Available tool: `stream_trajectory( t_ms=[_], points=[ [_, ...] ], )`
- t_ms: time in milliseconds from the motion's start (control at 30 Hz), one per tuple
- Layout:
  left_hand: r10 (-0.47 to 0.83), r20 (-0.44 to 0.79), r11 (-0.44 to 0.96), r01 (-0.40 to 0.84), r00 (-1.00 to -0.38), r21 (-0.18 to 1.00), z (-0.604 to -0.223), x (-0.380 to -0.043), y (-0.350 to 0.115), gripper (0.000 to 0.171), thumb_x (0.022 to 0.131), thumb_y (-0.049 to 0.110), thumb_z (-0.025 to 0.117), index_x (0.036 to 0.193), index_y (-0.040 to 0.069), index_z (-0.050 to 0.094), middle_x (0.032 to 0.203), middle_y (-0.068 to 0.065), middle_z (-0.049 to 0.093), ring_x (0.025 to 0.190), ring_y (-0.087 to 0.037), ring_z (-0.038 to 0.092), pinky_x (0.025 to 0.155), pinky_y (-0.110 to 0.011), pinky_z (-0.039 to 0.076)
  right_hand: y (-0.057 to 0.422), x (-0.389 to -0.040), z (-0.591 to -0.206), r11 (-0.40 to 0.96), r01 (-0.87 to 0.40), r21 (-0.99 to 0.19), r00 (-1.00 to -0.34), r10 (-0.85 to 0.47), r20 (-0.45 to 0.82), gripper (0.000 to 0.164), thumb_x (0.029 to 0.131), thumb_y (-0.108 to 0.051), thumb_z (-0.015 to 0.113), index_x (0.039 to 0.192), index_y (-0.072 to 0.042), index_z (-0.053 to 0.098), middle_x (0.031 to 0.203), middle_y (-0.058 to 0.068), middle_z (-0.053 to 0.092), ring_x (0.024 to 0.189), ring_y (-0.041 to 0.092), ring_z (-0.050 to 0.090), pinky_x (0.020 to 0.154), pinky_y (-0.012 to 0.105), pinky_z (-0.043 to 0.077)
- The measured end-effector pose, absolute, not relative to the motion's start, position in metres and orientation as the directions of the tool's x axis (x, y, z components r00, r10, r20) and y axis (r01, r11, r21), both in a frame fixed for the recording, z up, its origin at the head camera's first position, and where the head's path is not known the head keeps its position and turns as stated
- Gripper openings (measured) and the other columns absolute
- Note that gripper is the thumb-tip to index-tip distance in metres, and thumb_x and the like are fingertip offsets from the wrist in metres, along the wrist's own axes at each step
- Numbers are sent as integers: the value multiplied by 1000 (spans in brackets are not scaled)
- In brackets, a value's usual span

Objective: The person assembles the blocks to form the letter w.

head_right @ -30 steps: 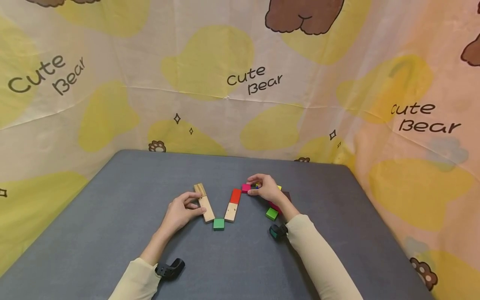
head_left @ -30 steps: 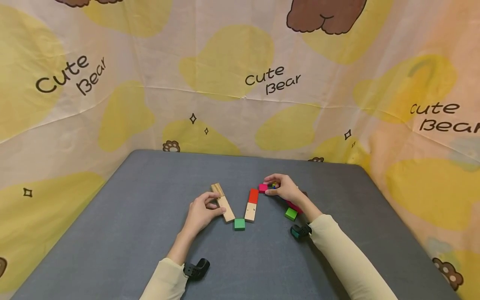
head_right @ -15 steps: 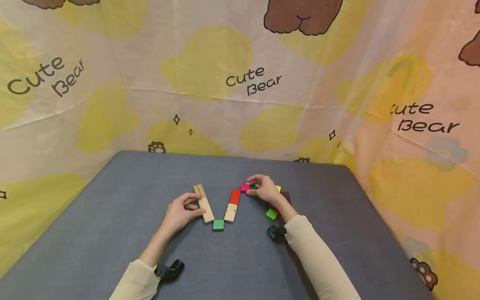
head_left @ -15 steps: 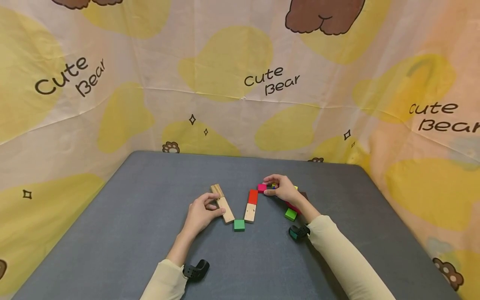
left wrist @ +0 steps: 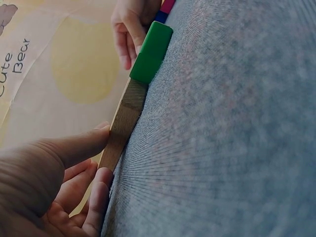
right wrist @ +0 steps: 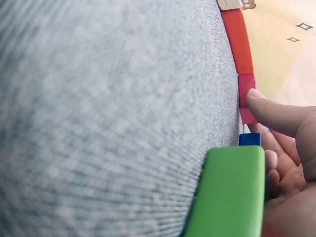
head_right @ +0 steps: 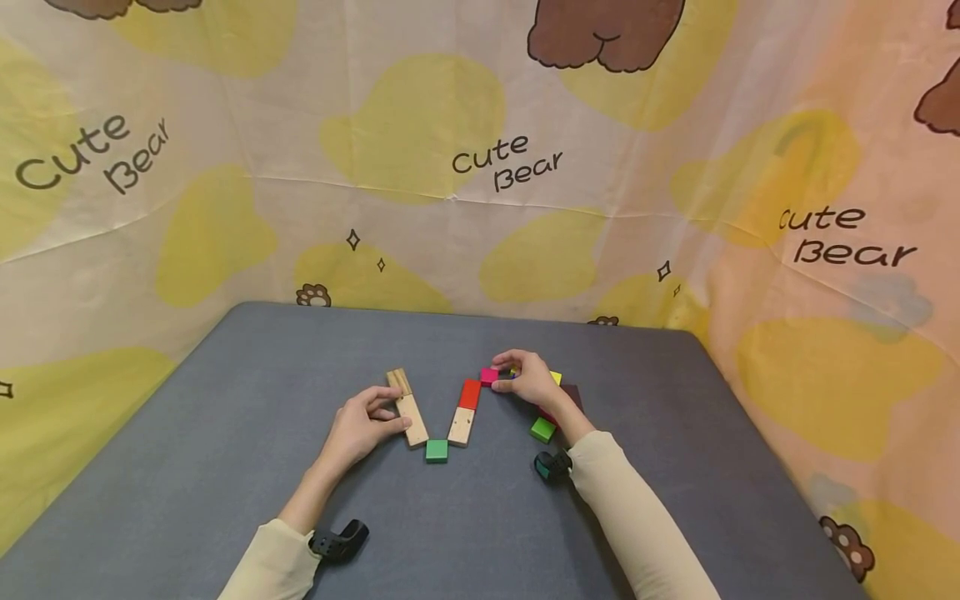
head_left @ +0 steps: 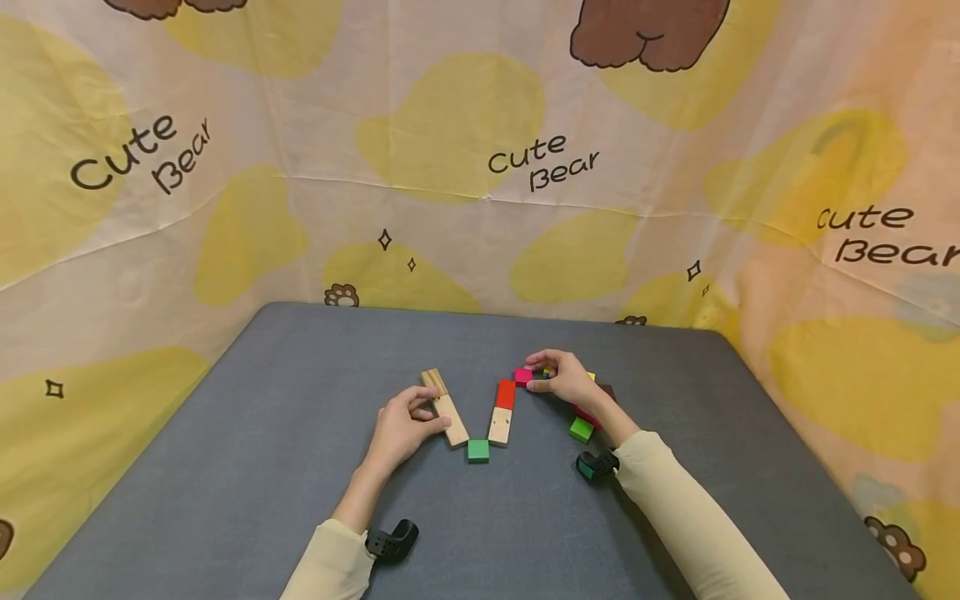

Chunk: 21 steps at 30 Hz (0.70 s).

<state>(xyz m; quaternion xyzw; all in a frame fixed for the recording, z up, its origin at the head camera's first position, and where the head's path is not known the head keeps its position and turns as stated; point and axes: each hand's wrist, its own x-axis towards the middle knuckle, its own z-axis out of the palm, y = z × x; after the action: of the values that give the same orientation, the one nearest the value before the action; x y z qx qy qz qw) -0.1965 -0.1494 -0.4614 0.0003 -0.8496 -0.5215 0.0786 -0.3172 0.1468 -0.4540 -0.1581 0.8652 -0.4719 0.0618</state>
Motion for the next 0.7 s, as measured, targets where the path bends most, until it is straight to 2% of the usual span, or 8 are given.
stream_trajectory(
  t_ms=[700],
  points=[
    [-85, 138, 447, 86, -987, 890, -461, -195, -149, 46, 78, 14, 86, 120, 12, 68, 118, -8, 68, 89, -18, 65, 79, -42, 50, 148, -315, -452, 477, -226, -849, -930, -366, 42, 44, 83, -7, 80, 124, -1, 64, 114, 12, 67, 96, 30, 49, 75, 35, 34]
  ],
)
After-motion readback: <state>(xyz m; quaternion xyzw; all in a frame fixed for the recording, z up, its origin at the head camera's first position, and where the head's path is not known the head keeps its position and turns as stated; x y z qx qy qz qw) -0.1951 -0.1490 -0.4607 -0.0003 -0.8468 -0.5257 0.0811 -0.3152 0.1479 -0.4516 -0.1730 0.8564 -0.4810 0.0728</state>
